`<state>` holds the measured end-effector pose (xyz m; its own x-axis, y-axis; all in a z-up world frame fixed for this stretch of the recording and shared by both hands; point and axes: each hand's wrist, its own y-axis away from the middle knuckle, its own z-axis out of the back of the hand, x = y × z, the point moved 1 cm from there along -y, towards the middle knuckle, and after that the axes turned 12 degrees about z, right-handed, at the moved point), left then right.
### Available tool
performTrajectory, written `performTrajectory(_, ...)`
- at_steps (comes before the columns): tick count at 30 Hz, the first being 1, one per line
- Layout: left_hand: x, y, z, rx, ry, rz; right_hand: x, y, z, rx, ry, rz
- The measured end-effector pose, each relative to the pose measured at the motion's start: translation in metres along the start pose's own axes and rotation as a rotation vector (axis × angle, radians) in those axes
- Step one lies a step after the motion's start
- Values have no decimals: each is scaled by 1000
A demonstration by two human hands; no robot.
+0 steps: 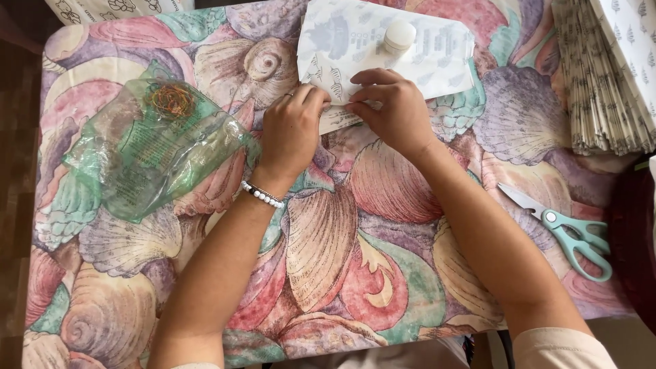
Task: Folding and cutting paper sheets to prepare paper bags.
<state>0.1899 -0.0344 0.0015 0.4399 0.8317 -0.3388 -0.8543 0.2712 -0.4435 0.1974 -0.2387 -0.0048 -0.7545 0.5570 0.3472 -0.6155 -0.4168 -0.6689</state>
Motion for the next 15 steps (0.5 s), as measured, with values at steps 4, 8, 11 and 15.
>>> performTrajectory(4,5,-1,-3,-4,4,30,-1,-2,5,-15,-136,-62)
performTrajectory(8,6,-3,-1,20,86,69,5,-4,8,-57,-237,-230)
performTrajectory(11,5,-7,1,26,109,83,6,-5,9,-55,-261,-238)
performTrajectory(15,4,-9,1,51,137,123,6,-3,7,-43,-201,-233)
